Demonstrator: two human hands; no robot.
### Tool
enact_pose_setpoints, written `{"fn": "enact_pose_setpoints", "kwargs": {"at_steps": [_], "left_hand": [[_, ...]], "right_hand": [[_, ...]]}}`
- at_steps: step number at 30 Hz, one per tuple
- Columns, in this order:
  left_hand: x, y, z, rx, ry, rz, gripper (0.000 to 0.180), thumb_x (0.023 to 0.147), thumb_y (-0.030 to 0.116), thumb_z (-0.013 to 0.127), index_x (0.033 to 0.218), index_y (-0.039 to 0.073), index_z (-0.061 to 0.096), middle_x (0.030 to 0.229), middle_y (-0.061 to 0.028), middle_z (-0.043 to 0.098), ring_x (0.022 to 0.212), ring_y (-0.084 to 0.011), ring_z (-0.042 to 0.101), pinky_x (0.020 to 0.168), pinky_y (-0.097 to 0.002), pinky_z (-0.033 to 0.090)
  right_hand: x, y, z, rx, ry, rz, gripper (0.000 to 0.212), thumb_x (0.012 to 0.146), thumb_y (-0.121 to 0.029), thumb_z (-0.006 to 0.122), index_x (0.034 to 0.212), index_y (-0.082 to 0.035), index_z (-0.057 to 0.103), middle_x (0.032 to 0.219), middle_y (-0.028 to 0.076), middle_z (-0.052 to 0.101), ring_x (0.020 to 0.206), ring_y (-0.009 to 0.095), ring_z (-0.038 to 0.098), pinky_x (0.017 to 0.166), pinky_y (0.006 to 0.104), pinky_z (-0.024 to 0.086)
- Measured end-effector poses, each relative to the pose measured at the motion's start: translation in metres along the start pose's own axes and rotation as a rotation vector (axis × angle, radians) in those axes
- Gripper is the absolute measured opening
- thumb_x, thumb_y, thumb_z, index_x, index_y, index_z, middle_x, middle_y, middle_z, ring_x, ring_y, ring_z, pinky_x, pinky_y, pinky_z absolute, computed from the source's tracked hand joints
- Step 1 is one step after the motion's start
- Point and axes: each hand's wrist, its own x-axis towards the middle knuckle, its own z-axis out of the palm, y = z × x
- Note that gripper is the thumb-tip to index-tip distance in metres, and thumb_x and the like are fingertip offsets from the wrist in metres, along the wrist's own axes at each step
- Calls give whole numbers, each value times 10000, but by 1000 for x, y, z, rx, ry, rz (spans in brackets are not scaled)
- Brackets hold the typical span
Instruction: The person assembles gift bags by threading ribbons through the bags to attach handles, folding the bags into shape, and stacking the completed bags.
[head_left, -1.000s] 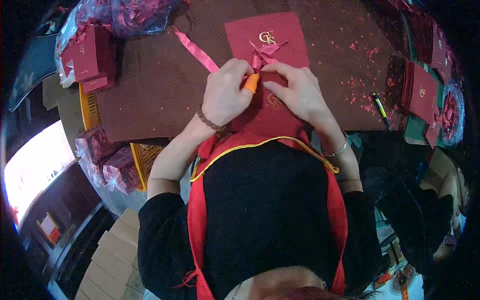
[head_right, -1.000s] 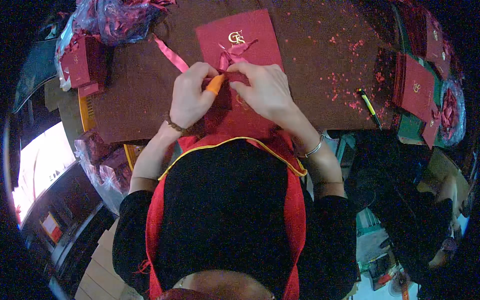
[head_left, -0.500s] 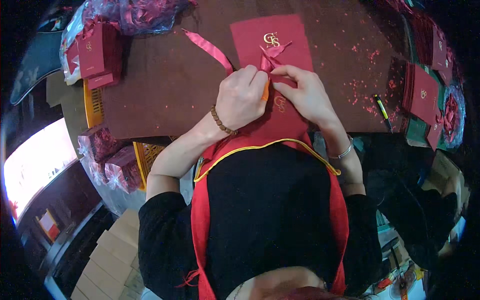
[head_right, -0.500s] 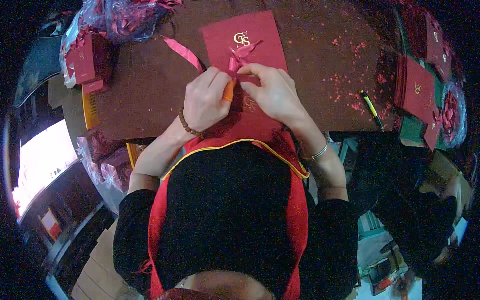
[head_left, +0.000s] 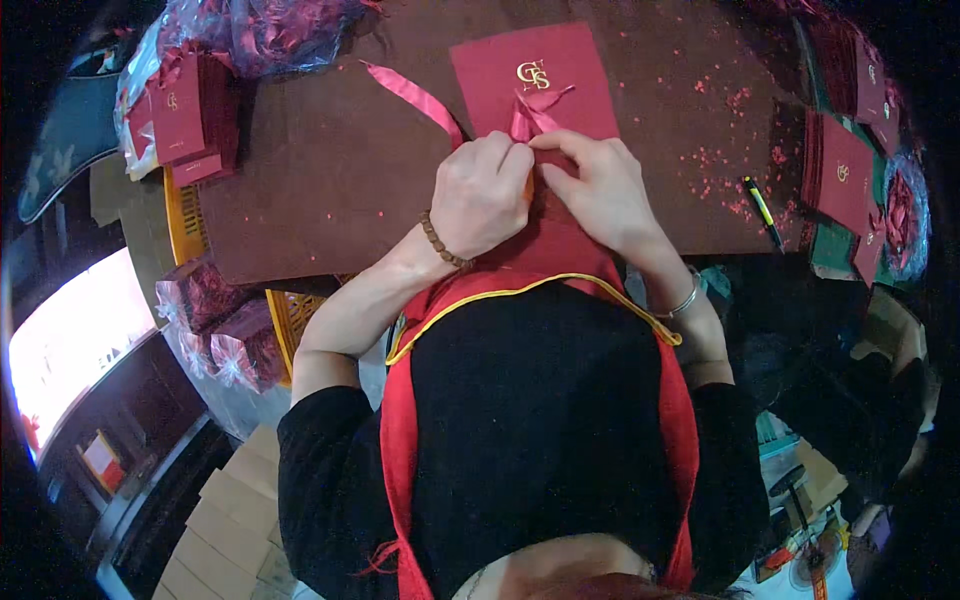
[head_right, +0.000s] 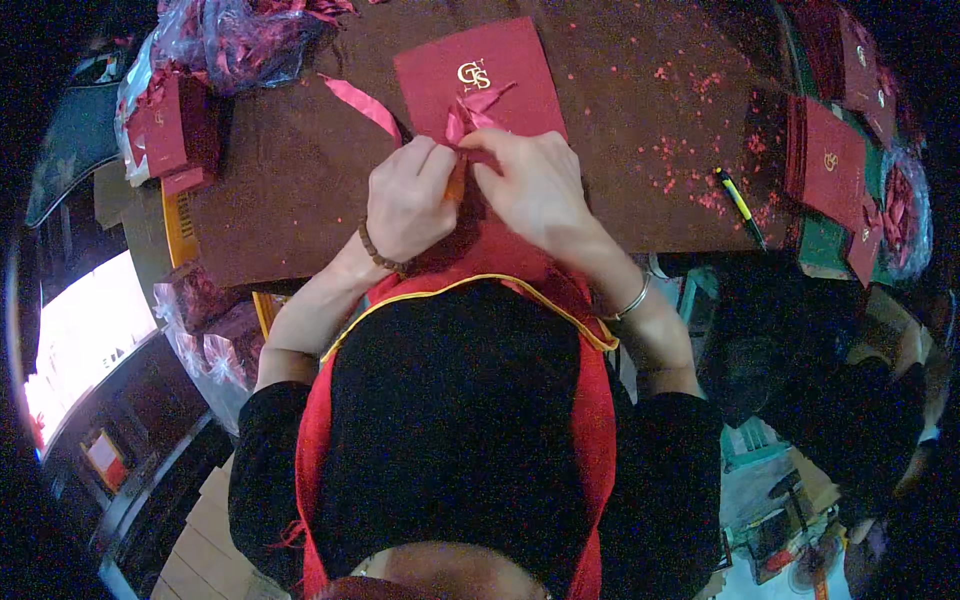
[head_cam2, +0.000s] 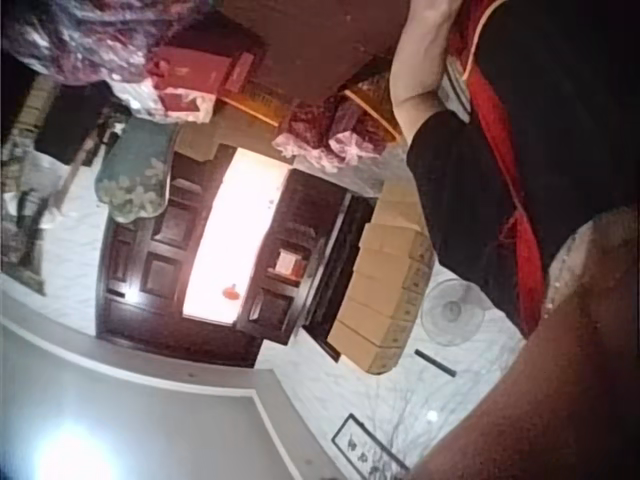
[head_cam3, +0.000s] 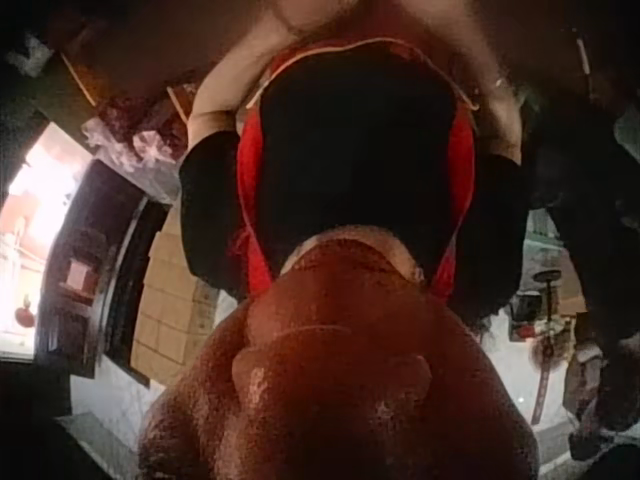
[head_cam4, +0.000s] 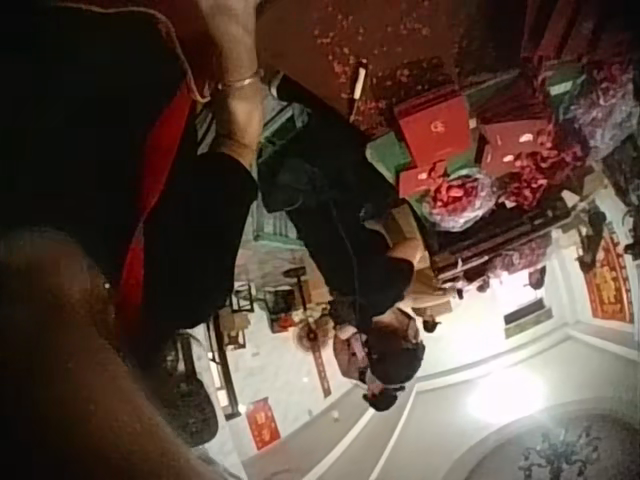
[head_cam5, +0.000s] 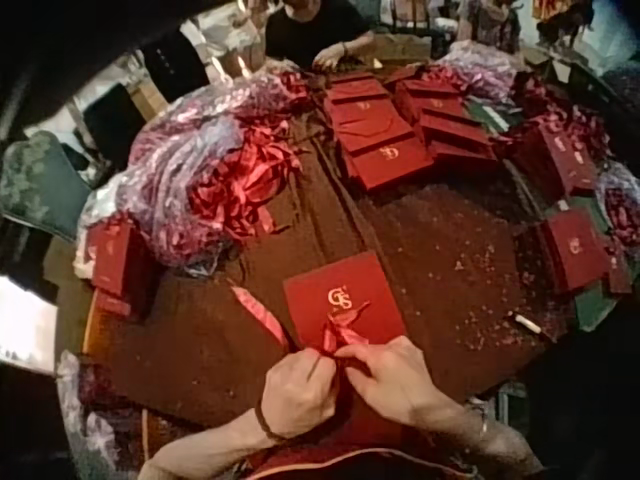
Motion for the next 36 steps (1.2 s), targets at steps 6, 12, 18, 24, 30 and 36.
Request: {"fn": "enact_pose_setpoints", "kwargs": {"at_steps": [6, 12, 18, 24, 30, 36], "left_hand": [[6, -1, -26, -20, -284, -21, 157, 767, 116, 581, 901, 35, 578, 822, -99, 554, 753, -284, 557, 670, -387, 436], [26, -38, -31, -343, -415, -116, 182, 774, 164, 570, 908, 58, 633, 859, -105, 563, 878, -295, 547, 719, -381, 446], [56, -70, -26, -617, -950, -138, 190, 830, 150, 531, 904, -1, 620, 881, -77, 552, 889, -179, 520, 807, -300, 390], [72, -69, -16, -669, -1242, -341, 191, 758, 144, 612, 880, 7, 666, 948, -70, 571, 931, -156, 521, 812, -270, 397], [71, -70, -7, -670, -1256, -302, 195, 730, 159, 602, 832, 5, 665, 911, -60, 568, 889, -160, 522, 766, -270, 405], [64, -53, -4, -724, -793, -689, 163, 783, 163, 575, 837, 17, 626, 902, -63, 555, 806, -146, 547, 669, -276, 447]], "right_hand": [[1, 23, 13, 86, 132, -155, 254, 767, -207, 614, 1015, -151, 614, 726, 165, 624, 733, 343, 612, 705, 425, 474], [0, 16, 16, 160, 143, -343, 203, 775, -180, 615, 925, -64, 543, 775, 130, 647, 744, 314, 617, 718, 391, 424], [-13, 3, 13, -14, 134, -339, 159, 793, -165, 595, 933, -109, 542, 698, 109, 614, 710, 279, 579, 770, 371, 338], [-19, 3, 16, -89, 117, -362, 156, 807, -156, 606, 938, -89, 553, 827, 62, 651, 796, 192, 595, 872, 337, 324], [-19, 4, 17, -46, 128, -359, 143, 804, -137, 609, 924, -85, 551, 824, 62, 663, 789, 188, 606, 878, 330, 312], [-17, 4, 16, 39, 72, -337, 148, 804, -141, 611, 931, -84, 563, 829, 64, 668, 786, 188, 603, 852, 312, 313]]}}
